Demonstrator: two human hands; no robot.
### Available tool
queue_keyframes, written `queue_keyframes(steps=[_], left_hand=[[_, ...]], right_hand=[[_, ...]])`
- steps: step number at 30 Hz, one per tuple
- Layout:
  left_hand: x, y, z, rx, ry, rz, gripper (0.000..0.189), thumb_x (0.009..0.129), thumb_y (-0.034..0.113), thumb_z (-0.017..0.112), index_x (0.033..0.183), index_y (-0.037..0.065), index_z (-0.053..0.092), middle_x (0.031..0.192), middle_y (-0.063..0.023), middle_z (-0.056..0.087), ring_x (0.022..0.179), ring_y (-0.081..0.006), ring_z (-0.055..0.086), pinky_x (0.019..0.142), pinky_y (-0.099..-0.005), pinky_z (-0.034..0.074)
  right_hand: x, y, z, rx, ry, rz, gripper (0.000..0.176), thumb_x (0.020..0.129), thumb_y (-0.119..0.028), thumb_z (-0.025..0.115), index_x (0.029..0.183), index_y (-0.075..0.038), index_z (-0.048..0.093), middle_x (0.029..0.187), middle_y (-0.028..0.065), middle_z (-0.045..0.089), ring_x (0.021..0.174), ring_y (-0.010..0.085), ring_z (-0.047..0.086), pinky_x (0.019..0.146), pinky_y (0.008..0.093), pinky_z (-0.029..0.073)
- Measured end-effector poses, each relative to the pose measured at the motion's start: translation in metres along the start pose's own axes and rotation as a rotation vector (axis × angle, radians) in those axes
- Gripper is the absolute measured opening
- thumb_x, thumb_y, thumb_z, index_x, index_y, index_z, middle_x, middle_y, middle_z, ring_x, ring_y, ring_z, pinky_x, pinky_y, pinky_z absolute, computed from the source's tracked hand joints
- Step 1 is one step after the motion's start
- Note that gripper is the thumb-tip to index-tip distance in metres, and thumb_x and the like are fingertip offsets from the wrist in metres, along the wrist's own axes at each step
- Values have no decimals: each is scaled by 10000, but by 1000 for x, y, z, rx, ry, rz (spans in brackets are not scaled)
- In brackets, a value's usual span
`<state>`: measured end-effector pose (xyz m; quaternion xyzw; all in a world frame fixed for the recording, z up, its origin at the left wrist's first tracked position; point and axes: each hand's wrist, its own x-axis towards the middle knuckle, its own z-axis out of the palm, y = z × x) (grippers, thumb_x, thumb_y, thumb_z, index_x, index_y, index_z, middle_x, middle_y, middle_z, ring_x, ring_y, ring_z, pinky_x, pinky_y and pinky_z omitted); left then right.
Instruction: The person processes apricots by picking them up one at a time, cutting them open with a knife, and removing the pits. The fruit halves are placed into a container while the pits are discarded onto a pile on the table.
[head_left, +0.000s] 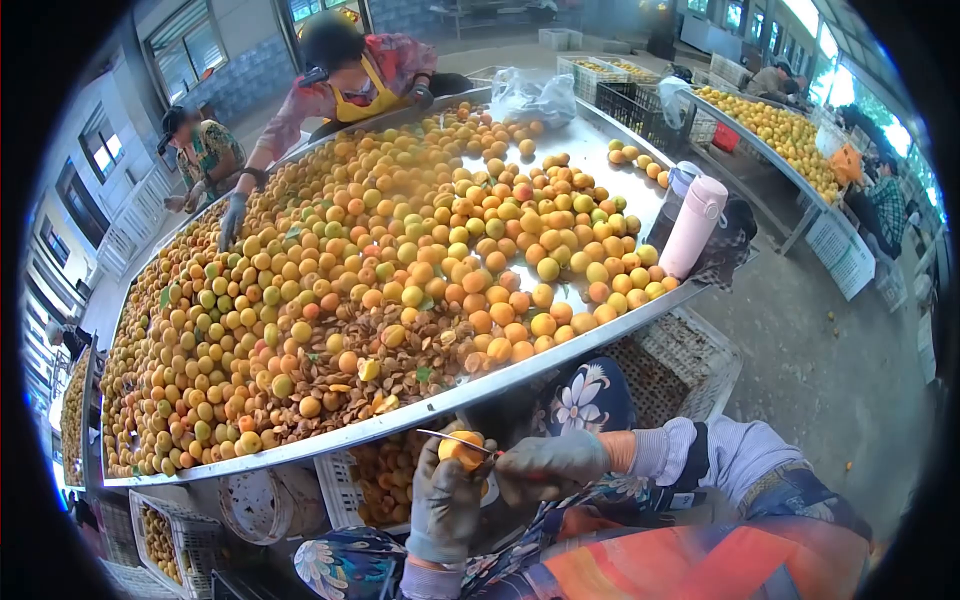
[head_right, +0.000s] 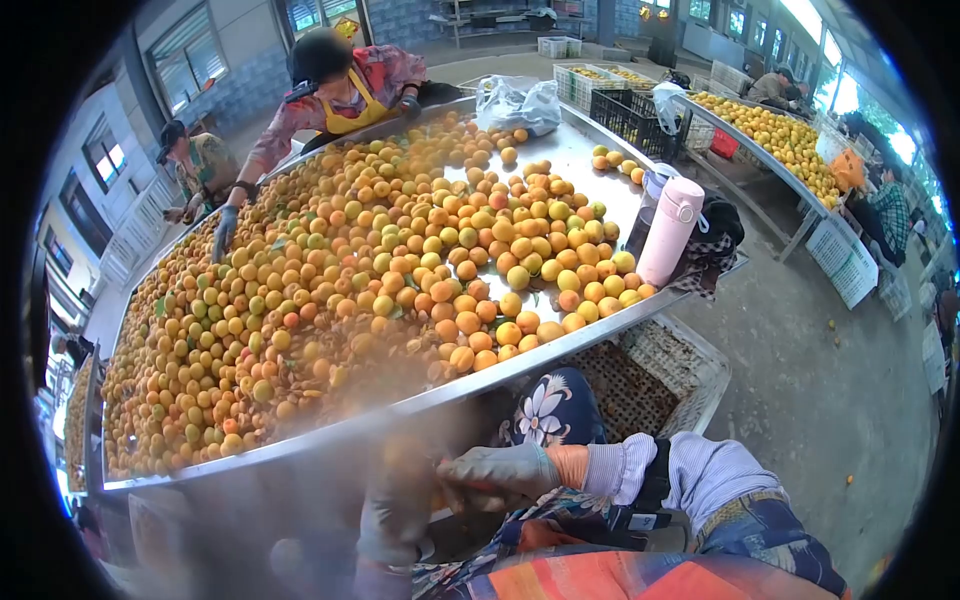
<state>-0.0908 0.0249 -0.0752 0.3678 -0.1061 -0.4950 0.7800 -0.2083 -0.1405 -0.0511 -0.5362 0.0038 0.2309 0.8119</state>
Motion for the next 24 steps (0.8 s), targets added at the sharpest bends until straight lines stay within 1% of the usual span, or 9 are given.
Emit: queue_keyframes(steps=[2,5,7,9,12,15,18,20,24], left_hand=[[-5,-6,3,-204,38,-29,641,808,300,718,1295,23,407,1163,-125,582,1058,-282,581,932,-408,468],[-6,-2,12,-221,40,-44,632,832,328,687,1312,33,402,1187,-129,575,1066,-283,574,936,-401,459],[-4,2,14,-210,33,-27,628,840,322,679,1316,25,397,1179,-137,578,1061,-277,578,927,-388,465],[-3,12,9,255,-16,73,624,851,304,671,1314,-6,391,1149,-141,590,1029,-236,584,896,-342,476],[7,25,-10,601,-97,-16,639,843,278,686,1310,-32,380,1116,-143,600,987,-191,583,863,-304,480],[8,32,-8,493,-57,-88,635,827,273,702,1301,-23,399,1120,-137,600,958,-164,582,838,-284,480],[11,9,-10,371,-63,-37,600,835,279,689,1296,6,422,1134,-145,597,998,-190,581,869,-306,473],[2,-6,6,-227,1,-3,568,855,279,664,1299,19,422,1137,-152,594,1051,-234,566,924,-346,448],[0,-7,-3,-144,6,-9,543,874,260,642,1302,13,417,1138,-143,588,1059,-242,563,954,-371,434]], right_hand=[[4,7,3,-142,22,-175,500,972,-450,371,860,-18,597,510,-30,381,460,76,363,466,236,312],[3,-5,11,29,94,50,497,960,-476,396,849,-39,605,514,-48,365,453,65,337,457,210,274],[3,2,7,9,65,3,499,972,-454,357,844,-34,594,520,-41,375,450,66,337,445,218,263],[4,9,0,-11,38,-41,503,985,-432,319,839,-29,583,526,-33,384,446,66,336,434,226,252],[6,16,-3,-73,24,-10,497,986,-422,314,824,-29,572,529,-30,390,451,68,347,437,228,260],[10,20,1,-215,58,-272,487,986,-418,317,821,-30,561,528,-28,388,455,72,357,444,230,271],[15,28,-1,-96,109,-239,483,981,-435,337,840,-33,565,521,-29,381,439,68,342,425,226,263],[10,9,6,218,35,66,486,972,-458,358,863,-36,572,521,-30,382,420,59,328,398,220,246],[9,12,2,157,47,55,491,970,-462,382,868,-33,597,512,-40,374,419,51,313,403,207,241]])
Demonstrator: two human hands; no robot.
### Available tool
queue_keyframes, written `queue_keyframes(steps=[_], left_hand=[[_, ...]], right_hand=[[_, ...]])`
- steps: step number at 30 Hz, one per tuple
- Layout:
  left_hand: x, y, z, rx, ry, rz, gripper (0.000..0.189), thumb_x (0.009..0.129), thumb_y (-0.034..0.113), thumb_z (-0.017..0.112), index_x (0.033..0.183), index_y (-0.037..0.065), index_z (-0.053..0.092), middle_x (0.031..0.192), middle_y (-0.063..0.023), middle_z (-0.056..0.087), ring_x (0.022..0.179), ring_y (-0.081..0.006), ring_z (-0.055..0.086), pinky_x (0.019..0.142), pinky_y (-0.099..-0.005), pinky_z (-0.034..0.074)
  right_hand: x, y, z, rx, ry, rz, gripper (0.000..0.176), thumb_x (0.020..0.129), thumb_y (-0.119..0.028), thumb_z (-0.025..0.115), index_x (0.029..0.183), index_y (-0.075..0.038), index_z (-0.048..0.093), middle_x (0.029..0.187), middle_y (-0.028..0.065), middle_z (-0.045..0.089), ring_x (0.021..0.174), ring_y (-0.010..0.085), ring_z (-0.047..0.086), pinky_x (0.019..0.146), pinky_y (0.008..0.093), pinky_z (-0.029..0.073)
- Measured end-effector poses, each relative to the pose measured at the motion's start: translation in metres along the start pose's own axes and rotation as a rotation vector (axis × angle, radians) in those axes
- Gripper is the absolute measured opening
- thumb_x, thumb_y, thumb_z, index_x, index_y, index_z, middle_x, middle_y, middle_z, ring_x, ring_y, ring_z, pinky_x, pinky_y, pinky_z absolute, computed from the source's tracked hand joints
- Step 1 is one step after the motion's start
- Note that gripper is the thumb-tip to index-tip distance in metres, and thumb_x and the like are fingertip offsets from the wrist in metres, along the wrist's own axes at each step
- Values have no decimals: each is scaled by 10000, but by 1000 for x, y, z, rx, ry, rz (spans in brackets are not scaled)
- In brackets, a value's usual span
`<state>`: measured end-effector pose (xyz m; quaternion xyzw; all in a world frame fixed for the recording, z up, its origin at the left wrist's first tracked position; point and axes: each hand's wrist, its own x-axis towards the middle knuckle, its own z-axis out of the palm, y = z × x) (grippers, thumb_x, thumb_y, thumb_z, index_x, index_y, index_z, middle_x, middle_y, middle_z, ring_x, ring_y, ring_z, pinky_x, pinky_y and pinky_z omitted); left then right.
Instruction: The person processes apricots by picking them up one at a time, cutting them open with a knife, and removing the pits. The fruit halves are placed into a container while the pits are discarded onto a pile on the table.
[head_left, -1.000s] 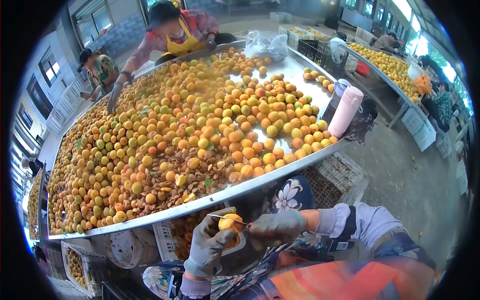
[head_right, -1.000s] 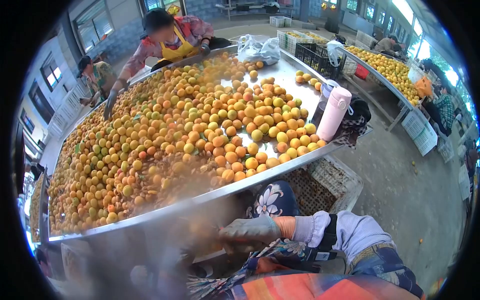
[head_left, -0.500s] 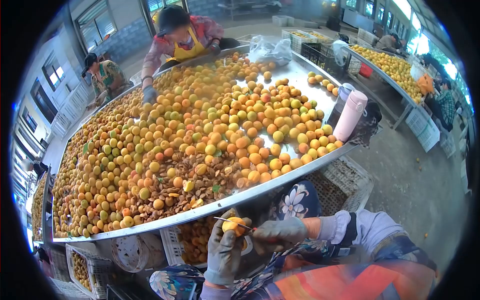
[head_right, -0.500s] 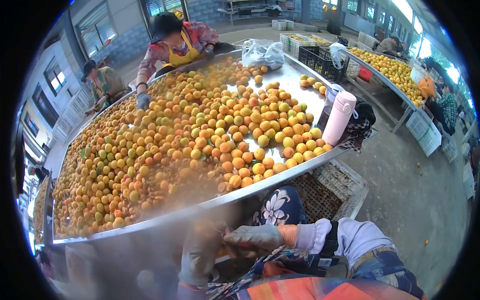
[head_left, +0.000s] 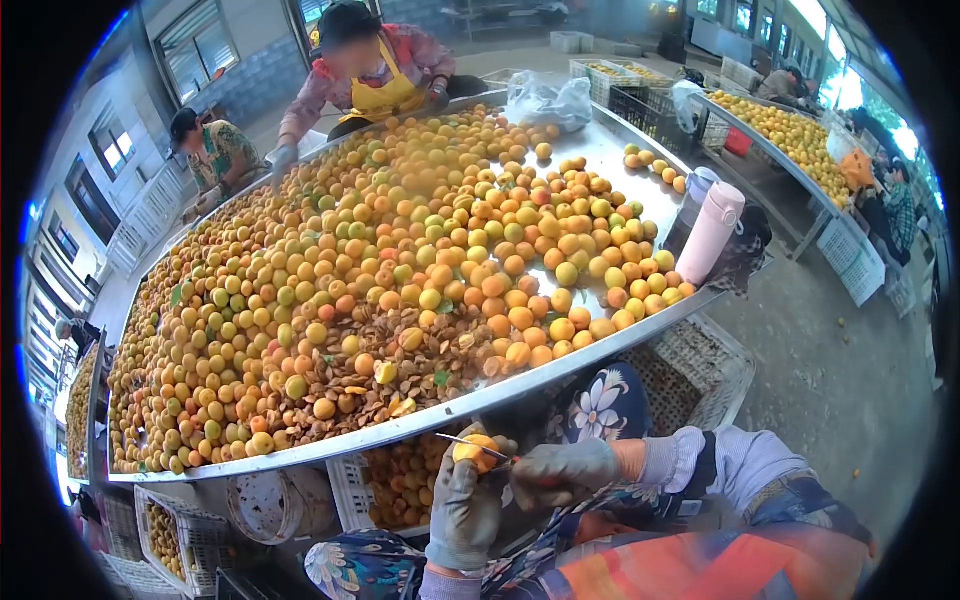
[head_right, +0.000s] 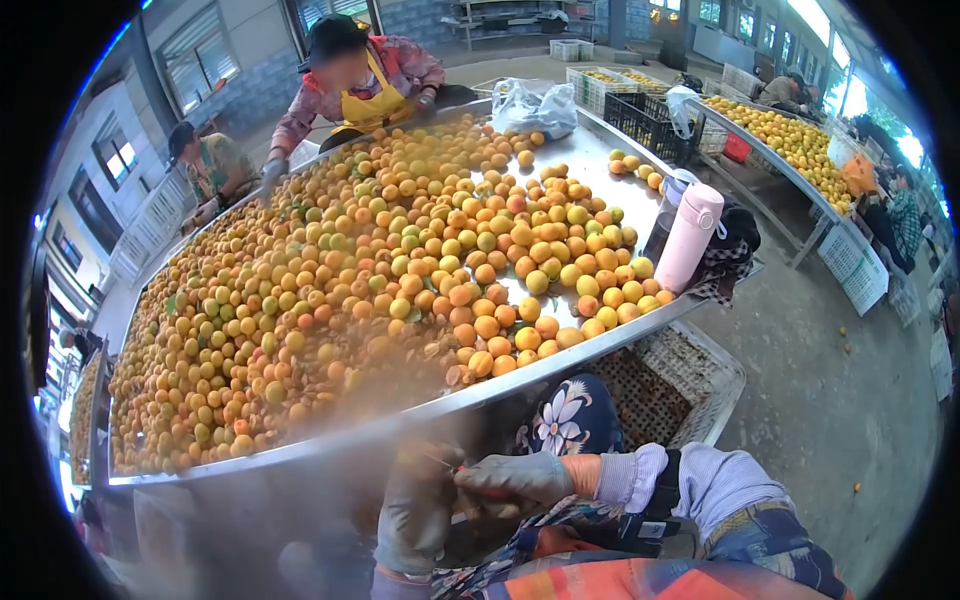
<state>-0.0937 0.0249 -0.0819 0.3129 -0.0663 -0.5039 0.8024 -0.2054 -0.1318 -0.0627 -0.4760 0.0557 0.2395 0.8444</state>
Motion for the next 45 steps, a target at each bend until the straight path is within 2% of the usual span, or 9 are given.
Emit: queue_keyframes(steps=[4,8,9,11,18,28,40,42,45], left_hand=[[-4,19,28,469,-7,175,130,888,150,569,978,58,588,921,-87,603,830,-202,595,766,-344,483],[12,30,-4,622,-245,65,565,880,215,639,1328,-17,384,1101,-110,588,992,-161,574,858,-250,447],[14,36,-1,717,-222,-1,568,875,212,645,1329,-11,385,1092,-104,591,985,-154,574,849,-242,447],[19,35,10,724,-162,45,551,861,200,662,1314,17,408,1075,-99,606,967,-141,578,820,-221,449],[8,5,5,25,46,9,515,865,241,654,1281,30,436,1097,-129,613,1001,-190,580,855,-282,458],[26,32,-26,873,-172,-68,491,885,192,602,1288,-23,425,1040,-65,590,880,-99,544,749,-216,444],[10,5,10,366,12,219,513,934,336,546,1313,16,417,1108,-113,599,929,-160,565,801,-260,466],[10,13,-1,455,-130,197,509,939,344,532,1309,17,408,1078,-86,601,897,-130,552,757,-234,456],[6,33,12,638,-124,102,489,920,314,559,1291,26,421,1052,-56,603,872,-89,525,710,-191,406]], right_hand=[[-1,1,-4,-230,-47,-176,470,974,-447,370,912,-29,575,521,-32,405,436,52,345,424,201,266],[26,28,-25,-843,10,-1026,463,978,-452,356,983,-28,543,540,-38,417,422,49,342,412,194,276],[20,24,-20,-844,9,-1021,463,978,-452,356,983,-28,543,540,-38,417,422,49,342,412,194,276],[2,10,-1,198,-59,-96,489,972,-487,345,980,-36,534,538,-45,398,401,45,319,390,190,261],[16,5,5,52,10,-125,526,971,-525,307,954,-56,545,524,-60,347,392,39,289,375,191,230],[7,4,-4,104,8,15,518,966,-496,357,894,-47,606,502,-43,388,386,41,305,370,192,230],[28,2,-3,-338,-15,-434,518,966,-480,351,860,-39,602,523,-37,404,460,62,360,459,214,293],[21,15,-13,50,-15,-40,501,960,-474,378,866,-39,609,523,-38,416,457,60,361,454,216,282],[14,9,-7,-110,80,-115,503,957,-473,386,864,-34,613,525,-37,420,452,56,353,442,214,267]])
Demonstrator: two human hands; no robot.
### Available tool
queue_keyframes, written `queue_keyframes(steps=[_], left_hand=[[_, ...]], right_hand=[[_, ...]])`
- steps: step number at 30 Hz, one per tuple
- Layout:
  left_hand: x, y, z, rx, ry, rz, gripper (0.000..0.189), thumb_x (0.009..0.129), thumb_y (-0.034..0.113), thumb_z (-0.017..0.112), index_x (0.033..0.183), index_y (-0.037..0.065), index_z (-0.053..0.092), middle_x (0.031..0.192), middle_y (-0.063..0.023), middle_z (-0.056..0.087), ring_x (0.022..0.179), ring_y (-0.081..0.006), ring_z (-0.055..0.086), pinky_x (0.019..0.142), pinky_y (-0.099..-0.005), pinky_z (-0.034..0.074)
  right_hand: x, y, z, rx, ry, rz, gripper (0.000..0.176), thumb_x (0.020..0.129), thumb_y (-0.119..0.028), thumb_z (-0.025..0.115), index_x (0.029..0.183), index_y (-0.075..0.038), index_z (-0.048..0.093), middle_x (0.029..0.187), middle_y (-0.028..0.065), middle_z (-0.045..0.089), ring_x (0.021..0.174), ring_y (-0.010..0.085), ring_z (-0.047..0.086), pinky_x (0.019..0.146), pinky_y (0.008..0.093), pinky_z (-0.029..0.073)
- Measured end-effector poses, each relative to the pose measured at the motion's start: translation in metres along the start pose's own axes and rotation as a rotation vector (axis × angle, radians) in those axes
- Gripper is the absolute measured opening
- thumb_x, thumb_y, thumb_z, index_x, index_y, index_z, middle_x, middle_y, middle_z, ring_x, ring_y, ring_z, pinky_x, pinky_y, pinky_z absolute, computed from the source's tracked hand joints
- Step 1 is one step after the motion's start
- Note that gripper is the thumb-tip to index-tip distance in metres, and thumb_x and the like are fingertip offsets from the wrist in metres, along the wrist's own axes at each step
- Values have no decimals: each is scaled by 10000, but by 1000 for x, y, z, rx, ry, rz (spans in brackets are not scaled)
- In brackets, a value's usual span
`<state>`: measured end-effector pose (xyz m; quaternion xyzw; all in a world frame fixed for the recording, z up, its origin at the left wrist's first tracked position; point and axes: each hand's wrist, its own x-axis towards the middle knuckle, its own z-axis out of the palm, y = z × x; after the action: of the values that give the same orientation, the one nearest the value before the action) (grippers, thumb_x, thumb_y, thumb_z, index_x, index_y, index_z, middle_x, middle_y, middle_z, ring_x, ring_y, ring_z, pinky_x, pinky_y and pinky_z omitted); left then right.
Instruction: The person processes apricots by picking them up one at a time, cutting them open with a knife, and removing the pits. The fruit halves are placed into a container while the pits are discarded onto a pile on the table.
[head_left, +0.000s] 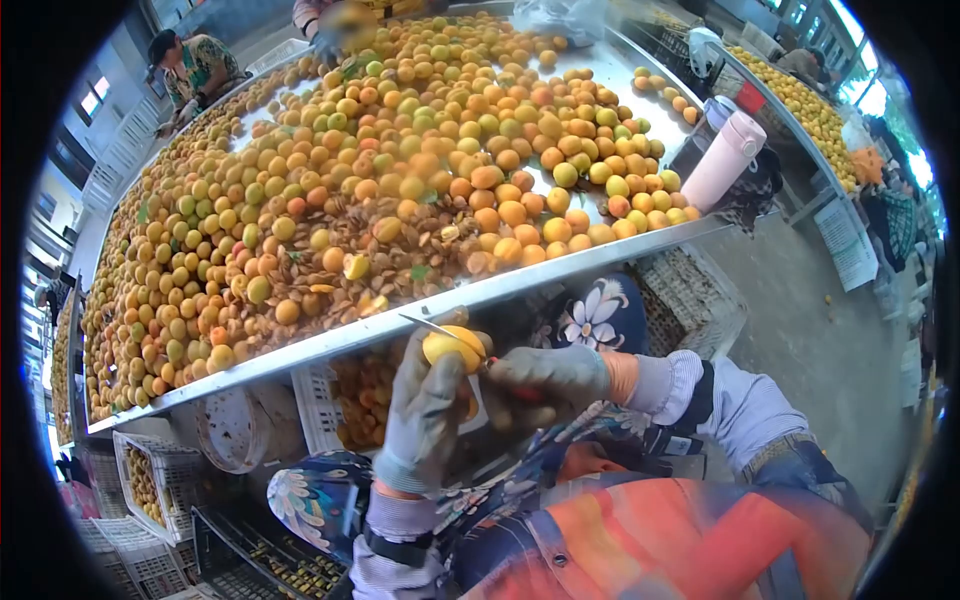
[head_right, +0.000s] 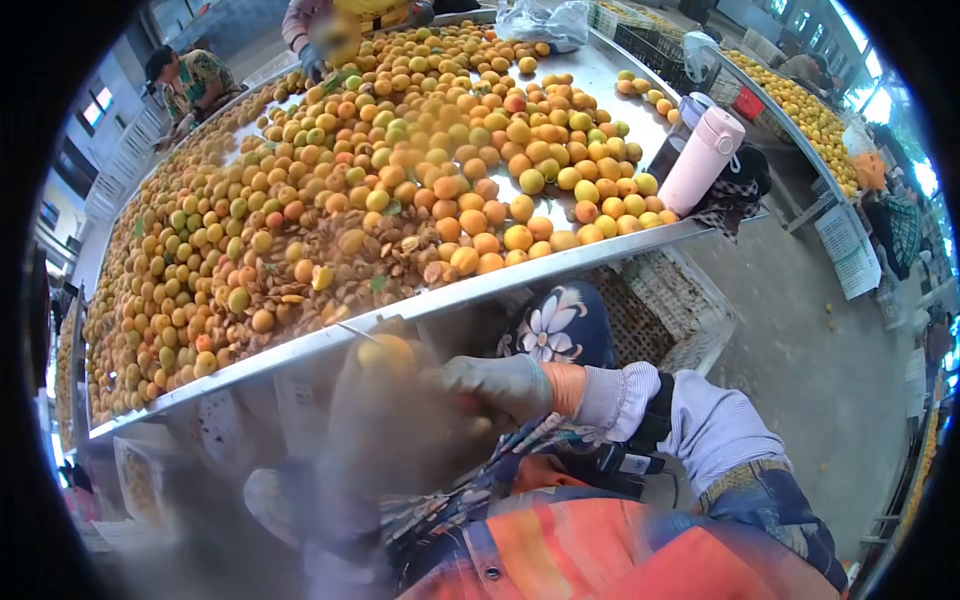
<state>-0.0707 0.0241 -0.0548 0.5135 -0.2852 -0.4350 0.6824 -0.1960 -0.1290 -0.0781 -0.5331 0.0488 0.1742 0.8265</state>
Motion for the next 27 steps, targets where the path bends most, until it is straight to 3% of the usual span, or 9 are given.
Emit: queue_keyframes(steps=[14,17,19,20,22,23,24,25,27], left_hand=[[-11,-29,-3,-63,61,67,587,847,111,590,1362,11,327,1168,-116,543,1024,-175,534,854,-265,430],[-8,-31,-3,-69,57,100,624,830,65,597,1378,8,305,1195,-129,529,1059,-195,535,887,-282,436],[-6,-29,-5,-66,57,128,651,819,34,602,1389,5,290,1213,-138,519,1083,-208,537,910,-293,439],[-6,-29,-6,-66,60,139,665,813,18,605,1395,4,283,1222,-143,515,1094,-215,537,921,-299,441],[-8,-18,0,-149,101,77,649,813,-13,593,1386,0,290,1232,-149,506,1114,-223,535,931,-305,446],[-7,-7,8,-228,140,13,619,819,-29,580,1372,-4,304,1234,-151,503,1122,-225,533,931,-305,449],[-7,-17,6,-39,128,103,577,828,-8,601,1340,-7,334,1230,-152,508,1119,-227,541,927,-304,454],[-6,-12,14,-217,244,-30,554,847,27,615,1329,-6,344,1227,-150,515,1108,-227,553,932,-306,456],[-3,-44,3,-44,223,133,528,859,49,619,1313,-8,356,1228,-146,520,1102,-225,558,943,-307,450]], right_hand=[[-16,-24,15,-51,-67,-12,504,965,-477,357,855,-51,603,512,-48,383,400,37,291,370,211,198],[-12,-19,7,-146,-134,-37,473,964,-451,378,887,-38,596,537,-18,422,442,76,380,408,225,281],[1,8,-1,-402,-68,-380,414,956,-392,403,914,-16,571,617,26,484,576,135,488,524,279,389],[8,26,-8,-403,-70,-382,414,956,-392,403,914,-16,571,617,26,484,576,135,488,524,279,389],[20,51,-14,-970,162,-877,295,912,-274,469,942,11,540,733,88,541,716,235,548,655,354,427],[21,52,-14,-980,153,-898,295,912,-274,469,942,11,540,733,88,541,716,235,548,655,354,427],[19,49,-15,-912,85,-792,239,876,-216,497,944,11,531,760,111,546,729,278,549,662,373,426],[18,46,-15,-843,21,-683,200,840,-158,526,945,12,521,786,134,551,742,320,549,670,392,426],[21,46,-16,-750,-4,-514,188,844,-156,511,941,6,520,783,134,549,740,324,546,667,394,424]])
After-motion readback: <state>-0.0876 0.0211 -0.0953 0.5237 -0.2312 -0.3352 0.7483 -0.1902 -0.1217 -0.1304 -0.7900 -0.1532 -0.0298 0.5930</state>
